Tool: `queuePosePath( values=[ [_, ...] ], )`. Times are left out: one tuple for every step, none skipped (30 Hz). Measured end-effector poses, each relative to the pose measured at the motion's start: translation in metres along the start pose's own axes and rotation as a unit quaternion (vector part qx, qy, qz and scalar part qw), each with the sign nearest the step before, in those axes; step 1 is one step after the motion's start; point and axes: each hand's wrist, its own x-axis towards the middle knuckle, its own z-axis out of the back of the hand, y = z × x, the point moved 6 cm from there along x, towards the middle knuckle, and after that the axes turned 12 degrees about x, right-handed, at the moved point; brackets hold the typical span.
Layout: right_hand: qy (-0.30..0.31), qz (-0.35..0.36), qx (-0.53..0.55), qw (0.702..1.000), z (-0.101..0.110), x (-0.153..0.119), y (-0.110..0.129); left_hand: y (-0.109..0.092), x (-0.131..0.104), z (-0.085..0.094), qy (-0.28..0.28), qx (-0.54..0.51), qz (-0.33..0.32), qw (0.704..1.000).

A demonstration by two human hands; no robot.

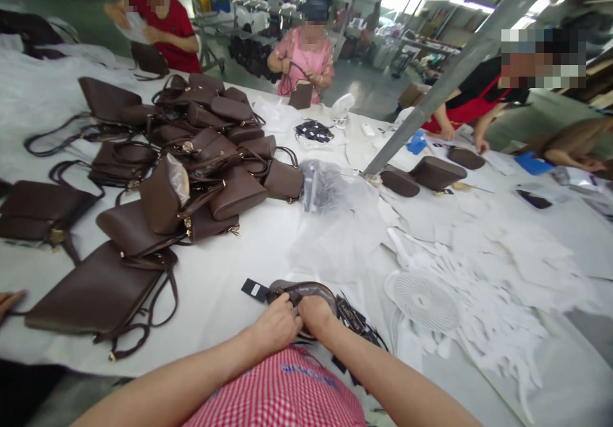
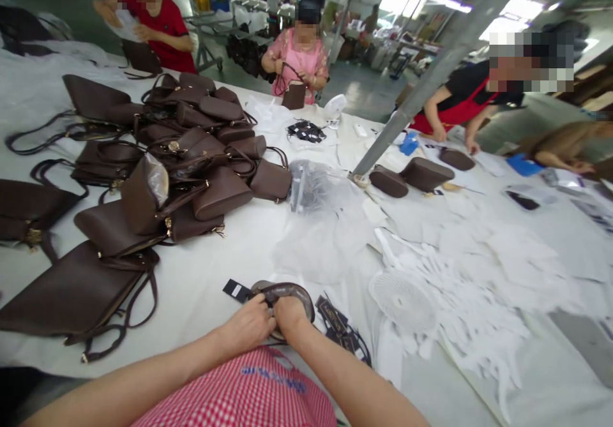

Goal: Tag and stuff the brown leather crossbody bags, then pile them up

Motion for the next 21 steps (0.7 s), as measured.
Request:
queuePosePath(
  values=[
    [-0.008,-0.003,-0.001,1.0,0.004,-0.002,0.0,0.001,0.0,0.0,0.003,-0.011,0.005,1.0],
    [-0.016,-0.003,0.002,1.0,0.01,-0.006,0.0,0.003,0.001,-0.001,0.007,-0.018,0.012,1.0],
    [-0.024,-0.001,0.006,1.0,0.016,-0.011,0.0,0.004,0.002,-0.002,0.019,-0.015,0.02,1.0],
    [-0.033,0.007,0.01,0.999,0.024,-0.018,0.0,0.005,0.003,-0.005,0.036,-0.003,0.028,0.999],
    [-0.041,0.016,0.013,0.999,0.032,-0.028,0.0,0.005,0.005,-0.008,0.055,0.014,0.033,0.998],
    [-0.059,0.021,0.016,0.998,0.041,-0.039,-0.002,0.005,0.007,-0.009,0.074,0.031,0.031,0.996],
    [-0.091,0.017,0.02,0.996,0.05,-0.053,-0.005,0.003,0.009,-0.01,0.089,0.045,0.024,0.995],
    [-0.134,0.003,0.025,0.991,0.058,-0.068,-0.01,0.002,0.012,-0.009,0.1,0.052,0.015,0.993],
    [-0.183,-0.02,0.033,0.982,0.064,-0.084,-0.016,0.001,0.014,-0.006,0.107,0.052,0.006,0.993],
    [-0.228,-0.047,0.043,0.972,0.066,-0.1,-0.024,0.001,0.017,-0.001,0.112,0.043,-0.001,0.993],
    [-0.258,-0.077,0.054,0.962,0.063,-0.115,-0.032,0.002,0.019,0.005,0.117,0.025,-0.006,0.993],
    [-0.27,-0.102,0.065,0.955,0.055,-0.126,-0.04,0.003,0.021,0.011,0.119,-0.007,-0.011,0.993],
    [-0.264,-0.119,0.074,0.954,0.044,-0.133,-0.048,0.004,0.023,0.018,0.115,-0.05,-0.016,0.992],
    [-0.252,-0.131,0.081,0.955,0.031,-0.137,-0.054,0.005,0.026,0.024,0.106,-0.097,-0.019,0.989],
    [-0.237,-0.139,0.089,0.957,0.019,-0.14,-0.06,0.005,0.029,0.029,0.093,-0.14,-0.024,0.985],
    [-0.224,-0.142,0.098,0.959,0.009,-0.141,-0.063,0.004,0.032,0.032,0.079,-0.174,-0.027,0.981],
    [-0.217,-0.134,0.114,0.96,0.002,-0.141,-0.065,0.002,0.036,0.033,0.068,-0.195,-0.027,0.978],
    [-0.215,-0.112,0.139,0.96,-0.002,-0.141,-0.063,0.0,0.039,0.031,0.06,-0.208,-0.02,0.976],
    [-0.216,-0.079,0.171,0.958,-0.001,-0.141,-0.059,-0.002,0.043,0.026,0.056,-0.218,-0.003,0.974],
    [-0.22,-0.034,0.208,0.953,0.002,-0.142,-0.051,-0.004,0.047,0.02,0.054,-0.229,0.017,0.972],
    [-0.225,0.018,0.245,0.943,0.008,-0.143,-0.042,-0.007,0.05,0.012,0.054,-0.241,0.038,0.968]
  ],
)
